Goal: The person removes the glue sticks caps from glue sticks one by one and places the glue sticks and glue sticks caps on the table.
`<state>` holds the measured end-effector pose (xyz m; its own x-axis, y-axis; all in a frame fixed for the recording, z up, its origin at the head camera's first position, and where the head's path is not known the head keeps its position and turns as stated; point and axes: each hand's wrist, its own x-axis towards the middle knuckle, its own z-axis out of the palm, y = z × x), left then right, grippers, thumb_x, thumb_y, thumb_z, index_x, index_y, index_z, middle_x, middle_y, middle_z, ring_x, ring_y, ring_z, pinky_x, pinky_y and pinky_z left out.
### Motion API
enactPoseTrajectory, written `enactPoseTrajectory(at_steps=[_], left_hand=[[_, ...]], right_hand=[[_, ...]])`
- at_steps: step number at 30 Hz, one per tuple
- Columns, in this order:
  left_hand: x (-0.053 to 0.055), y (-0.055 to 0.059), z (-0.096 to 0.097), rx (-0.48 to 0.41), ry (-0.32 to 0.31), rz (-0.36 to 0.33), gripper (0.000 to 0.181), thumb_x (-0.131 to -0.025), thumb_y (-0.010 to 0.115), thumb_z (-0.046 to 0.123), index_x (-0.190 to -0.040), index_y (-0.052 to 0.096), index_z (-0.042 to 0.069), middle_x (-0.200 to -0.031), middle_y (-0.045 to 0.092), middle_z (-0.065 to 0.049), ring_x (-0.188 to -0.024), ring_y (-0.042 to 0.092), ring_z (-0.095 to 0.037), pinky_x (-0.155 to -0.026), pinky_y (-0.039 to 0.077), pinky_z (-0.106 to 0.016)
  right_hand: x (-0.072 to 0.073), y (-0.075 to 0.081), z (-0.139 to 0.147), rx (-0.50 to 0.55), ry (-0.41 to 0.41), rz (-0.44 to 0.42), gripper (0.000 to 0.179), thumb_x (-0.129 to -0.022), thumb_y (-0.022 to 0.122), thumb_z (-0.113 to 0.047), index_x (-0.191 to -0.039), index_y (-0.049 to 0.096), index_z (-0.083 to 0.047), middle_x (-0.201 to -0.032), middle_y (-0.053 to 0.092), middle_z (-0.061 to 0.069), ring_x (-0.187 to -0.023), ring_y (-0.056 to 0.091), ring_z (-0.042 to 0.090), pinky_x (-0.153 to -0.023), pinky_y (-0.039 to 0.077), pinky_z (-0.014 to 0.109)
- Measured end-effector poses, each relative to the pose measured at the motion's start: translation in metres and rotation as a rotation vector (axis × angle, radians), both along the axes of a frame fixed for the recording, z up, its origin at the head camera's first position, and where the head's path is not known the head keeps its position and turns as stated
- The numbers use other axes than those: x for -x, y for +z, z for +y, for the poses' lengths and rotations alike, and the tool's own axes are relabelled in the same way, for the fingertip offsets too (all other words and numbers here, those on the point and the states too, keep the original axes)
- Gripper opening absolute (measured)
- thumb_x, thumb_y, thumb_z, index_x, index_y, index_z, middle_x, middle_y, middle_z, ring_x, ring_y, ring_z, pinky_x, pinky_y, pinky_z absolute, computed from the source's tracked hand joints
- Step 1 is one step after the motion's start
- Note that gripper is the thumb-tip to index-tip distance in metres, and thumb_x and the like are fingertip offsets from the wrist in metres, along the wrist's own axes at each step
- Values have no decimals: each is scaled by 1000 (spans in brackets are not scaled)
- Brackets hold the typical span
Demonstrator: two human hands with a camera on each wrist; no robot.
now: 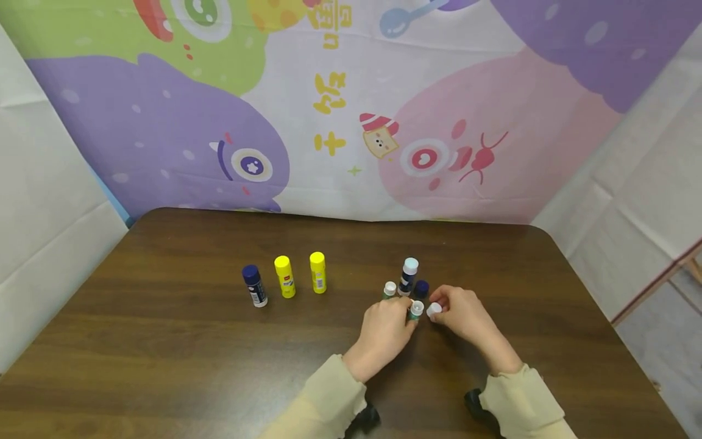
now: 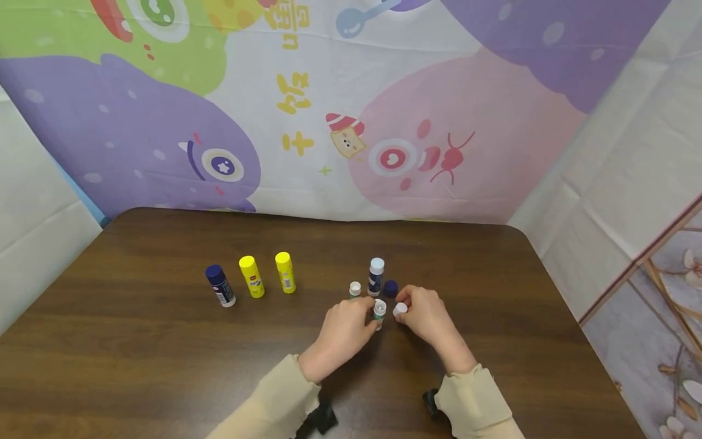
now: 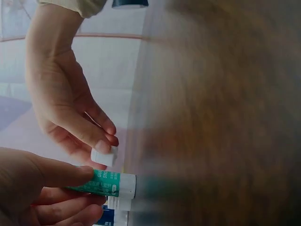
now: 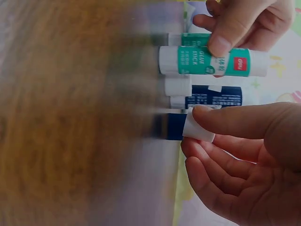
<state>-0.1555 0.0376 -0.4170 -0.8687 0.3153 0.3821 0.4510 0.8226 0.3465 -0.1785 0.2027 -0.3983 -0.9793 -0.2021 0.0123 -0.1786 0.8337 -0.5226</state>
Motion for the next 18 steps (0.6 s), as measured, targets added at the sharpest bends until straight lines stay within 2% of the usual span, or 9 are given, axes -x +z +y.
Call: enactPoseTrajectory(at_steps=[4, 10, 18], left_hand=[[0, -2, 1, -9, 8, -21, 18, -76, 71, 22, -91, 67, 12, -82, 68, 0, -67, 64, -18, -53, 47, -30], [1, -2, 1, -20, 18, -51, 15, -77, 71, 21, -86, 66, 11, -79, 68, -1, -65, 64, -20, -50, 46, -31], [2, -3, 1, -25, 20, -35, 15, -78, 70, 21, -82, 64, 9, -77, 67, -2, -63, 64, -20, -49, 45, -31]], right_hand=[[0, -4, -1, -20, 0, -24, 17, -70, 72, -8, -84, 64, -3, -70, 60, 1, -64, 52, 13, -59, 43, 28], [0, -9, -3, -29, 0, -59, 15, -69, 73, -9, -81, 64, -5, -69, 58, 0, -63, 51, 12, -58, 42, 27], [0, -9, -7, -74, -3, -73, 15, -69, 73, -10, -80, 64, -6, -70, 58, 1, -63, 50, 14, -58, 42, 28]])
